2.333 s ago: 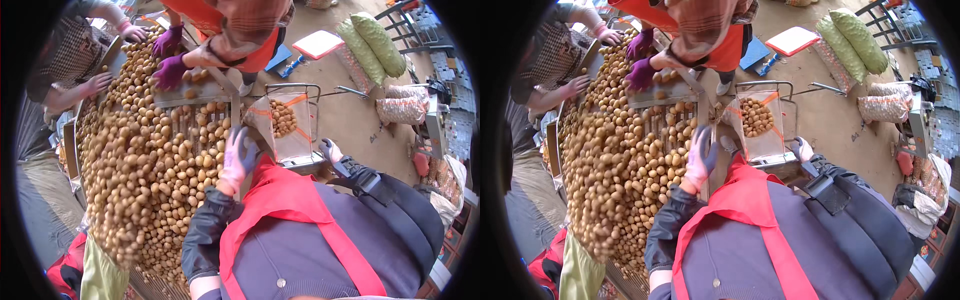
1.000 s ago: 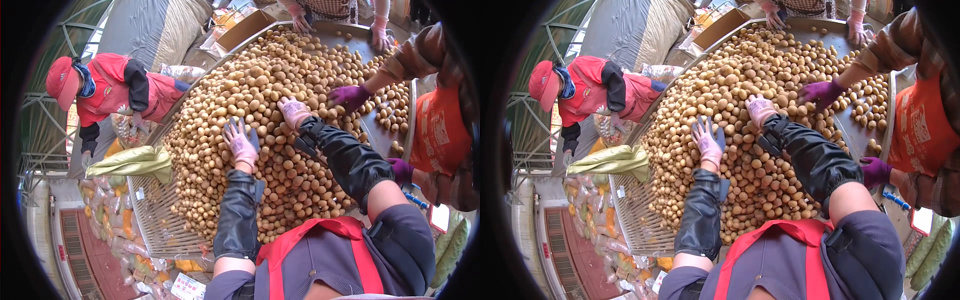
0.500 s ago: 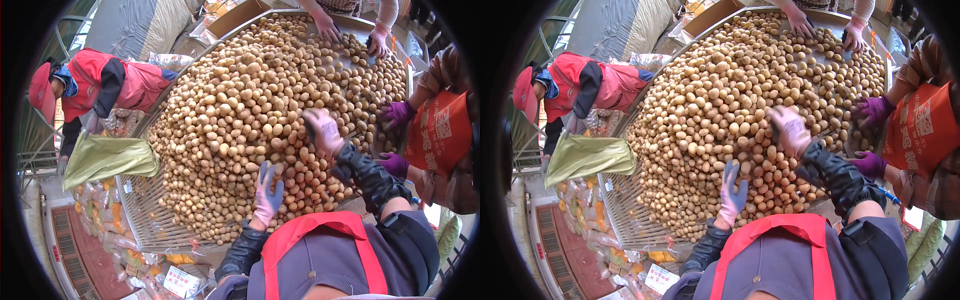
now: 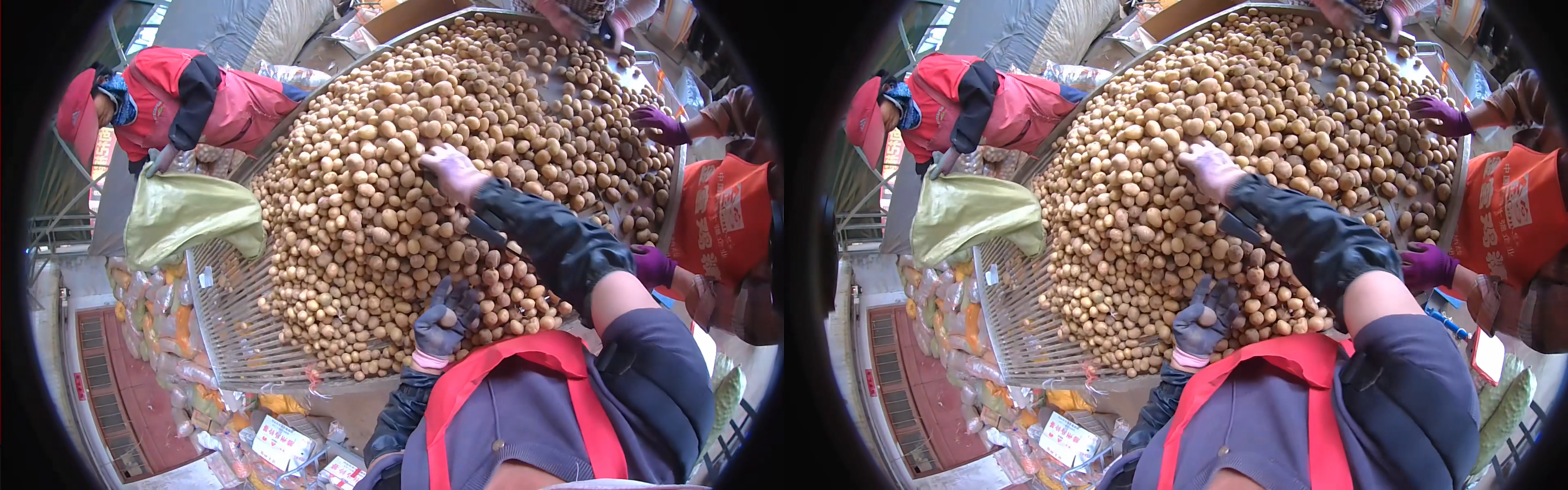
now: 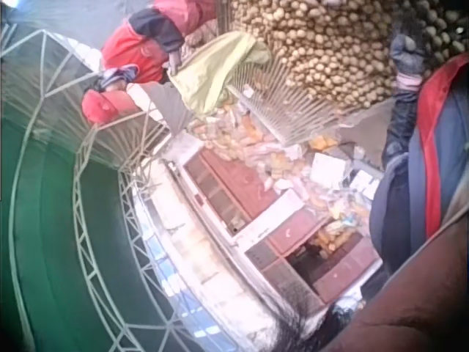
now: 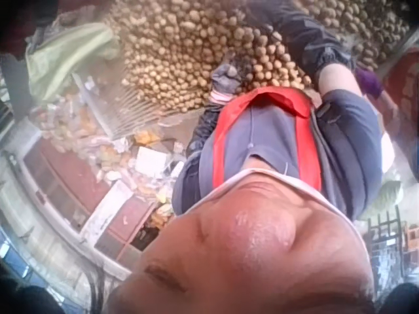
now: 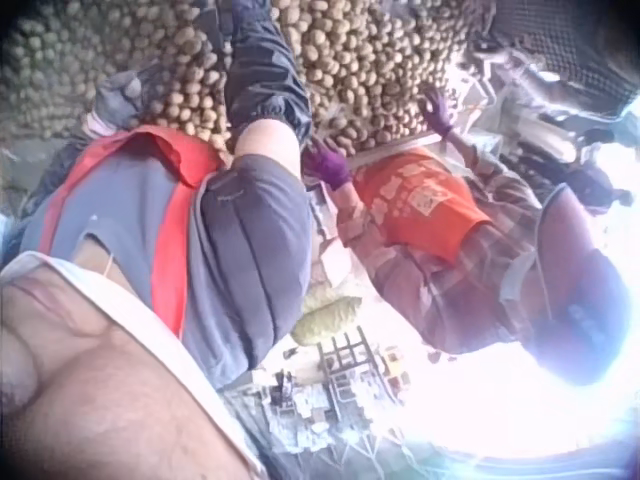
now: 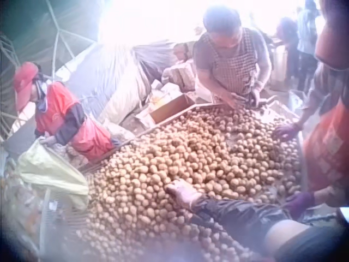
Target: Sorting small brown fruits (longans) on a large table and placing them into bags.
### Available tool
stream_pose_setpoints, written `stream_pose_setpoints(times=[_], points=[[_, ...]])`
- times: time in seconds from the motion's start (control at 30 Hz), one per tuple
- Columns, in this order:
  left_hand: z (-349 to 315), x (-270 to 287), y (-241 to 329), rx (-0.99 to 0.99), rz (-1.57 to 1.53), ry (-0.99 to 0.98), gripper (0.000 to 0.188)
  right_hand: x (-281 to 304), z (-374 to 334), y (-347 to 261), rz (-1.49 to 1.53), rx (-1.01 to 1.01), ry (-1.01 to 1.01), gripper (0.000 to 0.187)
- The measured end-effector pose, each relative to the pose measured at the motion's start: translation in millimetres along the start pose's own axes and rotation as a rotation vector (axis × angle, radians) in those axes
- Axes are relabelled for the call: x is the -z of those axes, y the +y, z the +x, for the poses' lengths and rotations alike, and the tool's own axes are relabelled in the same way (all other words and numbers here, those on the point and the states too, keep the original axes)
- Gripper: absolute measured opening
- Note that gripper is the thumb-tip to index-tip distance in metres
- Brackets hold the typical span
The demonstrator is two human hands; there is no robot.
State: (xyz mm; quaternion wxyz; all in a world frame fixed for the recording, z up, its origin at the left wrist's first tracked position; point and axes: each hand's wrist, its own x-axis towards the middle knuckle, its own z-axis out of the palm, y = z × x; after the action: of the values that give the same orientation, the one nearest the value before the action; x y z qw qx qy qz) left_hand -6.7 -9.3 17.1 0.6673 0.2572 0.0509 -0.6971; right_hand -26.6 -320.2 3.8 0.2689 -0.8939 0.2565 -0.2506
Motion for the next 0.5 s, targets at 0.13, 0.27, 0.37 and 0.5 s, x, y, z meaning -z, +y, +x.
stream_pose_setpoints(times=[0.13, 0.27, 0.37, 0.5], points=[[-10.3, -7.4, -7.7, -0.091, 0.027, 0.007, 0.072, 14.9, -100.5, -30.1, 0.438, 0.240, -0.655, 0.036], [-27.6, 28.5, -16.0, 0.244, 0.060, -0.032, 0.057, 24.5, -169.3, -48.5, 0.487, 0.191, -0.323, 0.019], [-52.3, 36.9, -25.2, -0.013, 0.481, -0.182, 0.029, 35.2, -202.2, -59.6, 0.451, -0.005, -0.162, 0.014], [-28.5, 16.3, -24.9, 0.200, 0.029, 0.027, 0.027, 33.3, -200.1, -58.9, 0.086, -0.032, 0.130, 0.037]])
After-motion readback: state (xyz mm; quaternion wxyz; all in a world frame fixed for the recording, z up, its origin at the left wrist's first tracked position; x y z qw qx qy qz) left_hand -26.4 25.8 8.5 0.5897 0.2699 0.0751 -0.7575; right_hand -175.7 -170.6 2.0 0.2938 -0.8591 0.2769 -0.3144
